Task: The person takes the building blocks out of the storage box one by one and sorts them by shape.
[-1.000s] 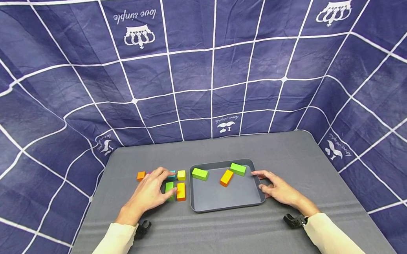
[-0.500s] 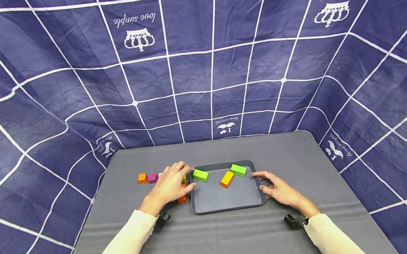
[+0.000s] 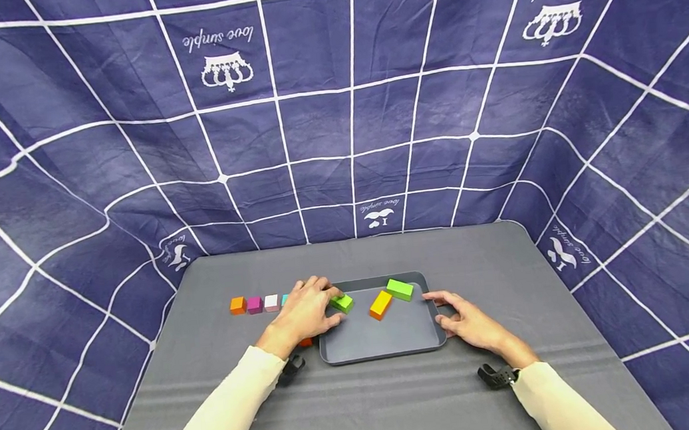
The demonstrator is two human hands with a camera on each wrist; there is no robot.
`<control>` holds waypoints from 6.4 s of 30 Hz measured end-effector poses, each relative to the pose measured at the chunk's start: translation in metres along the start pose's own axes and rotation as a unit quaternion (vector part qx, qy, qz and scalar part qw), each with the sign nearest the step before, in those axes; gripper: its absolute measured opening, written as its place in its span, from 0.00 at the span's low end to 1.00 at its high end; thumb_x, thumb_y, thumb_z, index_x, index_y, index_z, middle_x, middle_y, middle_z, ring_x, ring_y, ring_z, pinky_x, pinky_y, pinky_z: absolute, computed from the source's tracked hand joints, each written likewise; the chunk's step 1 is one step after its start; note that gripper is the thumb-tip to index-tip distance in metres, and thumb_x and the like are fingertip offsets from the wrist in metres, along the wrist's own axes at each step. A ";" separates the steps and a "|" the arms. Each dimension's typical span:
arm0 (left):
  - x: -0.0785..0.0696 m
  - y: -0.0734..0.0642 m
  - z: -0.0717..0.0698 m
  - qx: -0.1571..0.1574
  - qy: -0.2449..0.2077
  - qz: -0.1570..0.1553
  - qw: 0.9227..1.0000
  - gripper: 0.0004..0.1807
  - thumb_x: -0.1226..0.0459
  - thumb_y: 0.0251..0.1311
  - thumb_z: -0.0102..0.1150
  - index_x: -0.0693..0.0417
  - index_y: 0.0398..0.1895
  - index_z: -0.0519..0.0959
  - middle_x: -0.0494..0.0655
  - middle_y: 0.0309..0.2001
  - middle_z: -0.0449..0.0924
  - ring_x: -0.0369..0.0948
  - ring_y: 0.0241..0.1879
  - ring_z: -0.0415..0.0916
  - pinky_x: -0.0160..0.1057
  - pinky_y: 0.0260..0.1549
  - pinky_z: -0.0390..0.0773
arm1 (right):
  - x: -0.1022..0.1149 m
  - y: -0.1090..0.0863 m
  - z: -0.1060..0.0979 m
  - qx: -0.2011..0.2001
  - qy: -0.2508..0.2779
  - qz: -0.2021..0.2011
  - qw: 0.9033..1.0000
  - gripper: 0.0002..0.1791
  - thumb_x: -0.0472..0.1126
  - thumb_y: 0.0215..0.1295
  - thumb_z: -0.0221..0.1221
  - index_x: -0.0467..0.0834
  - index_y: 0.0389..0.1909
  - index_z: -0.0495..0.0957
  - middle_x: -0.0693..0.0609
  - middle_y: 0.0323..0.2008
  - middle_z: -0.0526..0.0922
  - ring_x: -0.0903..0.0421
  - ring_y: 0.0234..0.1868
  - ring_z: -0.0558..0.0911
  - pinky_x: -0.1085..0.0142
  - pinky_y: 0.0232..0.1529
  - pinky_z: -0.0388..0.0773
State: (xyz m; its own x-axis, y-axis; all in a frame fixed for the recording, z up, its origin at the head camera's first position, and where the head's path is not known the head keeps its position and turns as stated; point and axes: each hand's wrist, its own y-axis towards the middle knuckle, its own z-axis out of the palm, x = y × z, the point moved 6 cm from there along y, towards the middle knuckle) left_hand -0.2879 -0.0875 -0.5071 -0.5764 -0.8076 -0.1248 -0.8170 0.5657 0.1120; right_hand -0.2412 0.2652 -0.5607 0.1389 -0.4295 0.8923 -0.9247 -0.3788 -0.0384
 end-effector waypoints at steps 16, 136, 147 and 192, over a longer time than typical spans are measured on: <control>0.002 0.009 0.015 0.022 -0.130 0.020 0.991 0.32 0.54 0.63 0.90 0.50 0.69 0.89 0.49 0.67 0.88 0.54 0.64 0.89 0.60 0.69 0.88 | 0.000 0.000 0.001 0.001 0.015 0.004 1.000 0.31 0.30 0.83 0.64 0.37 0.84 0.73 0.24 0.76 0.73 0.59 0.33 0.88 0.66 0.40 0.91; 0.124 -0.128 -0.004 -0.056 -0.119 -0.030 0.991 0.31 0.71 0.59 0.86 0.53 0.67 0.90 0.49 0.64 0.91 0.56 0.66 0.90 0.64 0.68 0.88 | -0.004 -0.001 -0.001 -0.008 -0.023 0.019 1.000 0.31 0.31 0.84 0.64 0.43 0.84 0.75 0.26 0.78 0.75 0.59 0.33 0.87 0.67 0.40 0.88; 0.122 -0.129 -0.008 -0.064 -0.125 -0.028 0.990 0.31 0.70 0.60 0.86 0.51 0.68 0.90 0.45 0.65 0.90 0.55 0.66 0.90 0.64 0.68 0.87 | -0.001 -0.002 0.000 -0.010 -0.015 0.018 1.000 0.30 0.31 0.84 0.64 0.42 0.83 0.75 0.26 0.77 0.75 0.60 0.32 0.86 0.67 0.39 0.88; -0.047 0.053 0.013 0.087 -0.119 0.087 0.985 0.36 0.48 0.71 0.84 0.35 0.80 0.82 0.40 0.73 0.81 0.47 0.69 0.86 0.56 0.71 0.86 | -0.003 0.000 0.002 0.005 0.020 -0.046 0.999 0.29 0.34 0.84 0.64 0.42 0.83 0.75 0.25 0.70 0.74 0.61 0.32 0.87 0.65 0.38 0.91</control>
State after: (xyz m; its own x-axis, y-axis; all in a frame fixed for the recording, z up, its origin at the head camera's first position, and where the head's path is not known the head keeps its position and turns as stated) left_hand -0.3045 -0.0169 -0.5084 -0.6789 -0.6459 -0.3492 -0.6848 0.7286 -0.0162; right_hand -0.2407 0.2648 -0.5639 0.2090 -0.3591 0.9096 -0.9047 -0.4242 0.0404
